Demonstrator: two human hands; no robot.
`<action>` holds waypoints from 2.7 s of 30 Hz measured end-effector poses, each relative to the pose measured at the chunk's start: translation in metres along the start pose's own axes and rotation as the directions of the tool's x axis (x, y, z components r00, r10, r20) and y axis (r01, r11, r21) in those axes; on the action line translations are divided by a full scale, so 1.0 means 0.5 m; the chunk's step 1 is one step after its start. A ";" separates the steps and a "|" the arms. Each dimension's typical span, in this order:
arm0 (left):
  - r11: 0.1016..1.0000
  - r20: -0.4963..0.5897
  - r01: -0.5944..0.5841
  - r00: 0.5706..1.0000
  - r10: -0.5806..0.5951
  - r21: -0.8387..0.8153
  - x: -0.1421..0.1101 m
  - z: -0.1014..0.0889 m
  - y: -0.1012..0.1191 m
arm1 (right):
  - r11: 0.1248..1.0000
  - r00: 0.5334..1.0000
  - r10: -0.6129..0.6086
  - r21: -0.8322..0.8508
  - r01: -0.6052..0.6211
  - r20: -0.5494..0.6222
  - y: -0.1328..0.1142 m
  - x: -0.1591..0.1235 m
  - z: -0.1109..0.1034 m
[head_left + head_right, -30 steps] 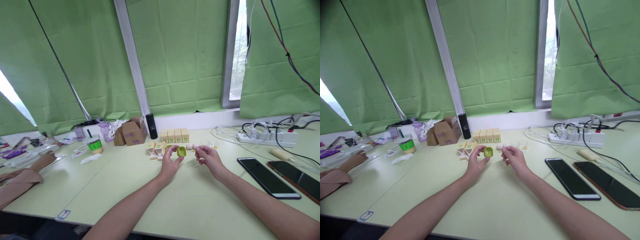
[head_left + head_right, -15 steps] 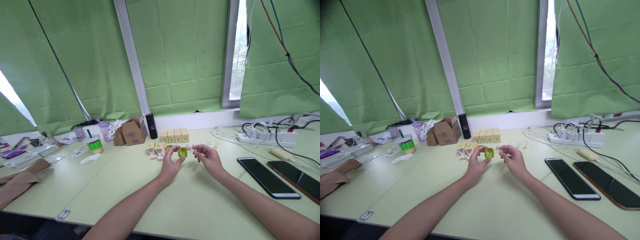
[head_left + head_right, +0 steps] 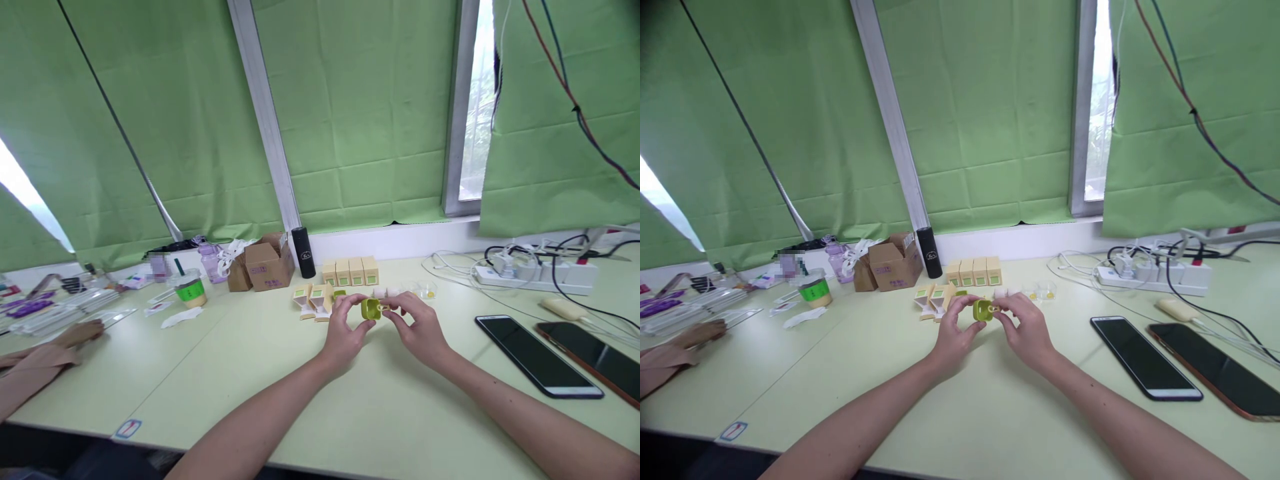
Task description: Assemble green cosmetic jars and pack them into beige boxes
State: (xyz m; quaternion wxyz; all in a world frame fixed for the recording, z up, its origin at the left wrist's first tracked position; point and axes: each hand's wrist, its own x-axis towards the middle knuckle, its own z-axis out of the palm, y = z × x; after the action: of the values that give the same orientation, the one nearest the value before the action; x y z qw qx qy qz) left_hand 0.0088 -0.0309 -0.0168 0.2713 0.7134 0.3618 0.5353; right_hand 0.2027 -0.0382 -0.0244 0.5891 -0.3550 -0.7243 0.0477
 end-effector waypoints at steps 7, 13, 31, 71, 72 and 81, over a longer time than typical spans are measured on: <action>1.000 0.021 -0.006 1.000 0.006 0.005 -0.004 0.001 0.005 | 0.944 0.970 -0.245 -0.230 0.237 -0.003 0.001 0.000 0.002; 0.999 0.037 -0.030 0.999 0.028 0.042 -0.005 0.001 0.005 | 0.904 0.951 -0.307 -0.304 0.301 0.029 -0.001 0.002 0.004; 0.995 0.044 -0.068 0.997 0.065 0.075 -0.008 0.002 0.003 | 0.867 0.934 -0.351 -0.355 0.350 0.064 -0.011 0.007 0.005; 0.997 -0.009 -0.056 0.998 0.056 0.062 -0.001 -0.005 0.006 | 0.892 0.930 -0.335 -0.269 0.364 0.148 -0.010 -0.001 -0.005; 0.996 -0.007 -0.058 0.998 0.058 0.067 -0.002 -0.004 0.006 | 0.891 0.932 -0.325 -0.277 0.359 0.161 -0.009 -0.003 -0.002; 0.980 0.051 -0.167 0.985 0.163 0.107 -0.007 -0.008 -0.004 | 0.927 0.949 -0.257 -0.230 0.295 0.181 0.004 -0.016 0.013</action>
State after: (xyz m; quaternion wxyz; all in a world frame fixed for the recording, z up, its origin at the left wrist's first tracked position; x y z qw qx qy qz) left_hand 0.0041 -0.0326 -0.0190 0.1934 0.7660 0.3249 0.5199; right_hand 0.1983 -0.0391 -0.0340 0.4843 -0.3175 -0.8088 -0.1030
